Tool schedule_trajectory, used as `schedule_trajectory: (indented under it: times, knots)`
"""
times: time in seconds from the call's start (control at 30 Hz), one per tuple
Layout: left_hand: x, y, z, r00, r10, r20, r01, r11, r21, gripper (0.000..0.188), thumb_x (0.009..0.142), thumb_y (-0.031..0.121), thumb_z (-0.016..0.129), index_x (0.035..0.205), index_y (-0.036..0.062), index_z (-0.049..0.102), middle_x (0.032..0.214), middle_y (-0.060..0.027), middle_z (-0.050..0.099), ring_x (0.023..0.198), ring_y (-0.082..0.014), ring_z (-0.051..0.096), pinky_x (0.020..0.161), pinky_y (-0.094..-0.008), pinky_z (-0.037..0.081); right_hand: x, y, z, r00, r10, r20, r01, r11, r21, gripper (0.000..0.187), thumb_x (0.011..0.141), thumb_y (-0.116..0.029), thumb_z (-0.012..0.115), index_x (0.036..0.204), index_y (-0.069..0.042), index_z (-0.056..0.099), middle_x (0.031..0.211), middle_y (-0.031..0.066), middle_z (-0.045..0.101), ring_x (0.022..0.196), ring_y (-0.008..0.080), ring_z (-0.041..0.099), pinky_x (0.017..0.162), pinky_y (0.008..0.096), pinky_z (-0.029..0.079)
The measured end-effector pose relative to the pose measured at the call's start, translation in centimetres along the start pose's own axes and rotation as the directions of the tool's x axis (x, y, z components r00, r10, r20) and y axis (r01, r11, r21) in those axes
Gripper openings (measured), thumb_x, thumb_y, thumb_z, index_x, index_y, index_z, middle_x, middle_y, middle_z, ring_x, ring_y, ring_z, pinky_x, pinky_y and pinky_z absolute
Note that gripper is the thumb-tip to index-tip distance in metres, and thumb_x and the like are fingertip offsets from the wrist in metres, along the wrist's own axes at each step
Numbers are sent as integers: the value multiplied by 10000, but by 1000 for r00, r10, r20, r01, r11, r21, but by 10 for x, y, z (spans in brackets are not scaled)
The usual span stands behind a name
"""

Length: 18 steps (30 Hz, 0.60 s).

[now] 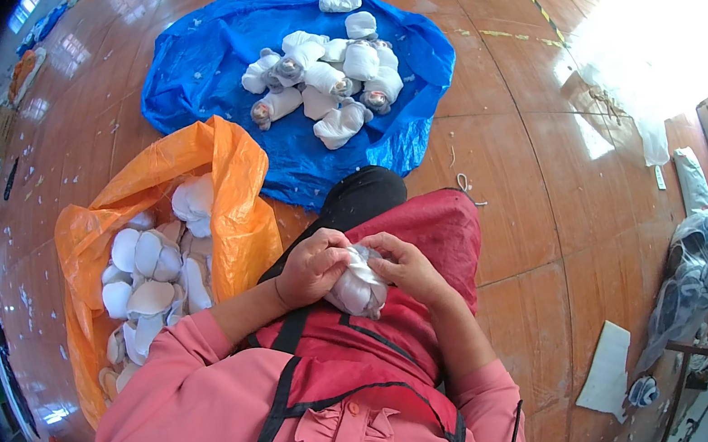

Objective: The person sits on the floor and repeatedly stuffs white filling into small white fabric pouches, shaping them into plush toys. The person handles each pouch one at a time, pulling the filling from a nearby orange bag and placing the finished items onto a blue tarp.

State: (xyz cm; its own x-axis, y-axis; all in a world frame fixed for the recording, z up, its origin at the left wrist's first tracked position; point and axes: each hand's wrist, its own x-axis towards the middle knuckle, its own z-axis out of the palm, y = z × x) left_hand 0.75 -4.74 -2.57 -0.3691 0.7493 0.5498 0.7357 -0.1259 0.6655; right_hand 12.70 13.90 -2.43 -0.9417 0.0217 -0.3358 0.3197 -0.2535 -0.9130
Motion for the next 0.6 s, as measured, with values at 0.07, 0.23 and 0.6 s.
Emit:
schedule_trajectory:
  times: [0.07,0.23,0.6]
  knots:
    - [2,0,0,1000,1,9,-1,999,-43,205,772,-2,707,926,66,590,967,-126,591,857,-294,619,713,-354,518,3,-3,-5,999,28,35,-26,998,-53,261,940,-56,579,1200,-38,600,968,-4,608,861,79,557,726,229,482]
    - [9,-1,-8,992,-70,104,87,982,-170,188,777,-13,687,913,67,584,958,-110,575,872,-282,596,759,-344,496,12,-10,-7,992,84,99,-64,980,-188,214,909,-18,592,1119,-25,629,917,-15,603,822,69,550,688,238,474]
    - [28,8,-32,859,-309,408,428,870,-245,226,757,111,677,945,17,594,888,-104,585,810,-226,591,728,-331,488,19,33,8,971,-237,-12,231,957,-176,87,853,57,600,872,-28,605,810,-8,528,789,82,510,699,232,433]
